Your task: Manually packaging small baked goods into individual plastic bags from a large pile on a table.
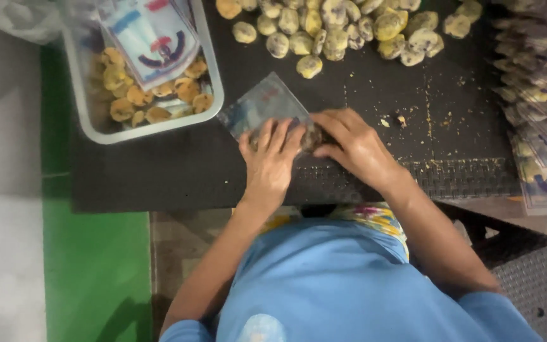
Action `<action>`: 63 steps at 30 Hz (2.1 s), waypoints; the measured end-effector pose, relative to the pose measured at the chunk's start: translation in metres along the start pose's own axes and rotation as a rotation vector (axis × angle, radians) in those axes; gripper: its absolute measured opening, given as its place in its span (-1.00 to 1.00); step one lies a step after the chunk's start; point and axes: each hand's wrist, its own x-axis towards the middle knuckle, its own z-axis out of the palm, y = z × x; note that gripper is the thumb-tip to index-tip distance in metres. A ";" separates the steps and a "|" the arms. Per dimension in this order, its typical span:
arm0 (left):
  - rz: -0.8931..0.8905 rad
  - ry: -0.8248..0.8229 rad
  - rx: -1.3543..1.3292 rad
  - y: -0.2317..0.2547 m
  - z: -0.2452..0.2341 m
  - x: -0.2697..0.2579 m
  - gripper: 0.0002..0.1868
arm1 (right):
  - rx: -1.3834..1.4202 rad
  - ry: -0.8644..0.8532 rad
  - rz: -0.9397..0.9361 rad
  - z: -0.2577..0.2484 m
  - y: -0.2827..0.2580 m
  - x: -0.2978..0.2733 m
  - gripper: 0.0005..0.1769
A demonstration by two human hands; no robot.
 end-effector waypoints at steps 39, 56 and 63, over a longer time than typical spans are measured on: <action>-0.100 0.048 0.280 -0.031 -0.014 -0.001 -0.57 | -0.371 -0.525 0.292 0.016 -0.016 0.050 -0.24; -0.204 -0.094 -0.314 0.002 0.012 0.004 -0.54 | -0.324 -0.004 0.314 -0.001 0.065 -0.020 -0.67; -0.283 -0.086 -0.384 0.008 0.004 0.015 -0.53 | 0.125 0.051 0.242 0.011 -0.003 0.011 -0.65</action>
